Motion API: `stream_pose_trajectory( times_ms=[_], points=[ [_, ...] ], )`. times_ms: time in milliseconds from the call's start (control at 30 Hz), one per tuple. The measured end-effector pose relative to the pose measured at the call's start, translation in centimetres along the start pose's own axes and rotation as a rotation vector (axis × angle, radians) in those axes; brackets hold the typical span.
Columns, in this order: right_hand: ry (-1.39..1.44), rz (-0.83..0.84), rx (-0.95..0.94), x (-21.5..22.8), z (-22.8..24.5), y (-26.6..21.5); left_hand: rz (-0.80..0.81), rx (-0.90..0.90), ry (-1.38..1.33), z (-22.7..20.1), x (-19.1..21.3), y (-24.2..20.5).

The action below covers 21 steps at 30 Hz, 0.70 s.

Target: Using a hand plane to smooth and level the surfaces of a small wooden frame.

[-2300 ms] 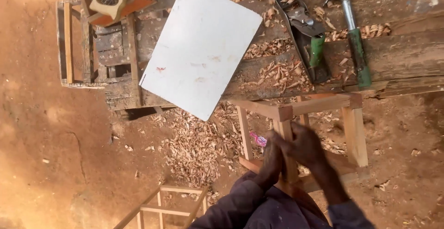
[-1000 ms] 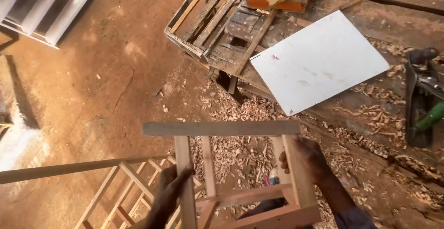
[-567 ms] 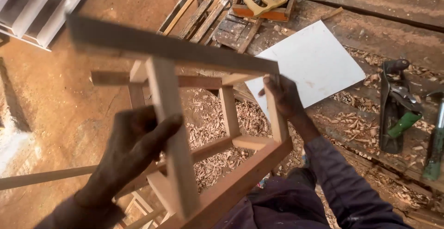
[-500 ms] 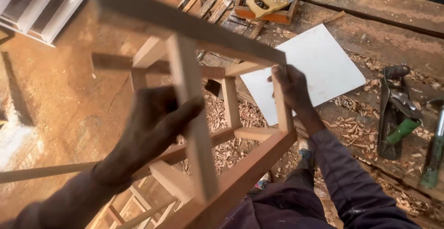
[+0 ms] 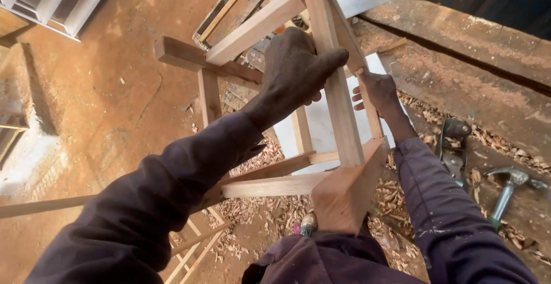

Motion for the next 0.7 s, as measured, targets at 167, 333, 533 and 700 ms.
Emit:
stream_pose_trajectory(
  times_ms=[167, 333, 533, 700],
  points=[
    [-0.613, -0.181, 0.52, 4.9, -3.5, 6.6, -0.061, 0.065, 0.071, 2.7, -5.0, 5.1],
    [-0.188, -0.057, 0.248, 7.7, 3.0, -7.8, -0.146, 0.045, 0.136, 3.0, -9.5, 7.1],
    [0.182, 0.151, 0.607, 10.8, -7.0, -10.8, 0.335, 0.226, 0.021, -0.9, -5.8, 6.0],
    [0.135, -0.143, 0.489, 11.7, -5.0, -13.1, 0.192, -0.37, 0.207, -0.4, 5.1, 2.4]
  ],
)
Point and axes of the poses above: each hand's wrist, its own y-axis towards the middle knuckle, its own x-axis out of the back of the hand, z = x × y, the point moved 1 cm from there along y, towards the middle knuckle, and after that the axes turned 6 degrees about -x, right-handed, at the moved point
